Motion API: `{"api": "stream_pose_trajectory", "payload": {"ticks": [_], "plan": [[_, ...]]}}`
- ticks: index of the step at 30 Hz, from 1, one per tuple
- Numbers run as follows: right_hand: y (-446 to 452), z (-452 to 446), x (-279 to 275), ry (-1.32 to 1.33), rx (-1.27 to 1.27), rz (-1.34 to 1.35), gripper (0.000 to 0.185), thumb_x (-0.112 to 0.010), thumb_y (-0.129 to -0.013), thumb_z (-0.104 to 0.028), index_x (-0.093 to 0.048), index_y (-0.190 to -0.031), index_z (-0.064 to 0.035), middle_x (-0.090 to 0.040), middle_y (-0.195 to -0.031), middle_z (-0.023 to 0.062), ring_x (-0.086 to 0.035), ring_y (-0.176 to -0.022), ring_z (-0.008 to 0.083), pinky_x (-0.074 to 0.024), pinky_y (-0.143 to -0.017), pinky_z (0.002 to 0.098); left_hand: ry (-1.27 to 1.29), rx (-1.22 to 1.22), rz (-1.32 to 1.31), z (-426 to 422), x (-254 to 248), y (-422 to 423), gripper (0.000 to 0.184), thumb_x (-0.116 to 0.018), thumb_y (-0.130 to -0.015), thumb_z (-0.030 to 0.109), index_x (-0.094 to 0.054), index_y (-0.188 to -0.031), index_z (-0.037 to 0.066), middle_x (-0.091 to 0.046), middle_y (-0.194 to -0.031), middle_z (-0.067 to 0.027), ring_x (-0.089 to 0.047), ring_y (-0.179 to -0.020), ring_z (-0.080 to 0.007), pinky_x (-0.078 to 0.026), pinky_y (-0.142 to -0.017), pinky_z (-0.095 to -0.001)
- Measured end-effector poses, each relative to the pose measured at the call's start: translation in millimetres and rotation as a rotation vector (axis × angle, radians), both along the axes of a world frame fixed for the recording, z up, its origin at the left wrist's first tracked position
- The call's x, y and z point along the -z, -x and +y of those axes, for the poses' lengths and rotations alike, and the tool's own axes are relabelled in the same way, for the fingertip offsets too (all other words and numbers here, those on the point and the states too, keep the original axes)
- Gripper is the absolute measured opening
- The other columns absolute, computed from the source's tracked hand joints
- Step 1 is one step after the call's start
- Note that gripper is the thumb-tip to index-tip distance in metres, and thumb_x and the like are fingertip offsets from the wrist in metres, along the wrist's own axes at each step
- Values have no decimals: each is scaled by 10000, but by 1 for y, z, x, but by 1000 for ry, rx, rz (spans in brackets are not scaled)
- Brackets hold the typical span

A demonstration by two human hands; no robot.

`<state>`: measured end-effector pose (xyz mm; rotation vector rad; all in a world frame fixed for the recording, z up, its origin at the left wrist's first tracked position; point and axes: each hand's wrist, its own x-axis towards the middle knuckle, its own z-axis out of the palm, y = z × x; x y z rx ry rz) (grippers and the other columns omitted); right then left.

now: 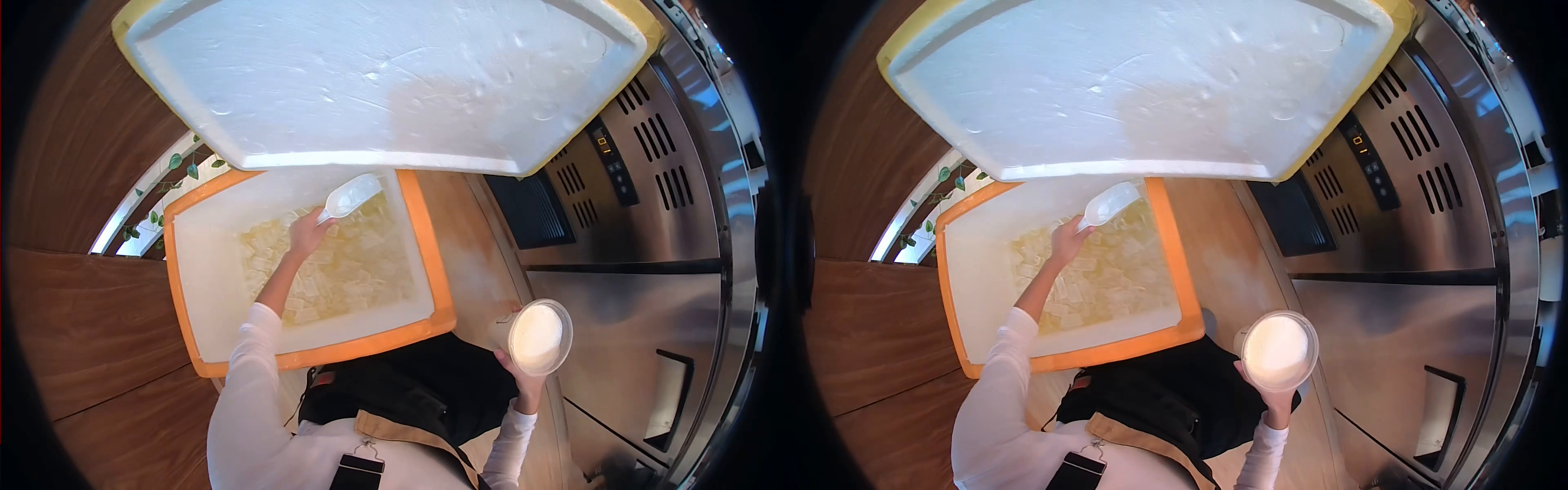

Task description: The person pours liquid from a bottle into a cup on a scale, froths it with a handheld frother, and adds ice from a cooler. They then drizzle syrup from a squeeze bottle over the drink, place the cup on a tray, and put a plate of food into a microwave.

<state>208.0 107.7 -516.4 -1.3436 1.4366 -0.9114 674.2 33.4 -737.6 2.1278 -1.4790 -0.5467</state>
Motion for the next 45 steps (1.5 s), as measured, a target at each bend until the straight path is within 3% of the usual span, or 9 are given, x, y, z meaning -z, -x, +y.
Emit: {"api": "stream_pose_trajectory", "payload": {"ticks": [7,11,16,20,26,32,36,41,45], "plan": [[-29,-11,2,152,-26,-29,839,-903,-576,-115,-492,-1299,-1,-605,-1211,120,-596,-1117,227,-478,-974,369,-13,109,-25,37,-119,-14,286,-714,-833,333,-685,-1054,155,-689,-809,-114,-657,-737,-304,-482,-647,-399],[-75,-37,-20,297,-217,-11,785,-910,-571,-130,-534,-1245,8,-647,-1144,122,-633,-1045,208,-499,-935,348,64,279,-60,58,-217,-23,272,-747,-804,271,-701,-1029,125,-686,-810,-121,-654,-706,-292,-487,-635,-374],[-112,-48,-7,381,-289,-47,681,-905,-568,-139,-597,-1154,20,-689,-1059,123,-664,-964,200,-519,-891,337,61,471,-125,71,-351,-3,299,-764,-776,260,-705,-1012,87,-684,-806,-123,-636,-660,-277,-472,-595,-355],[-135,-48,-11,334,-284,-147,699,-861,-571,-110,-590,-1206,-1,-674,-1123,127,-655,-1031,220,-506,-903,337,81,628,-350,70,-404,14,319,-790,-726,230,-700,-974,50,-679,-807,-129,-639,-697,-296,-478,-618,-366],[-143,-42,-19,348,-281,-191,730,-855,-565,-96,-576,-1235,-11,-664,-1152,119,-645,-1053,213,-500,-919,334,195,683,-519,73,-432,26,296,-763,-754,279,-707,-972,87,-686,-788,-92,-628,-653,-265,-459,-578,-351],[-138,-40,-22,374,-266,-180,727,-853,-563,-100,-578,-1230,-10,-666,-1145,120,-651,-1042,219,-502,-916,332,231,648,-471,77,-435,22,323,-780,-733,274,-712,-982,80,-696,-825,-102,-633,-673,-283,-469,-590,-359],[-130,-39,-25,428,-235,-180,633,-888,-596,-119,-614,-1146,30,-691,-1073,108,-658,-964,170,-512,-891,314,149,591,-267,74,-428,18,344,-800,-722,198,-704,-1008,33,-692,-808,-108,-648,-684,-220,-493,-629,-304],[-122,-37,-33,340,-216,-293,723,-895,-582,-118,-566,-1211,21,-661,-1128,92,-629,-1026,171,-492,-931,325,76,475,339,81,-348,-3,293,-773,-803,152,-676,-1024,-15,-668,-831,-48,-580,-752,-84,-474,-688,-252],[-110,-41,-45,279,-227,-344,800,-901,-573,-122,-523,-1267,3,-625,-1185,82,-601,-1076,173,-477,-959,328,1,240,522,106,-270,-16,248,-736,-830,88,-666,-1045,-14,-655,-854,-29,-564,-801,-68,-478,-712,-250]]}}
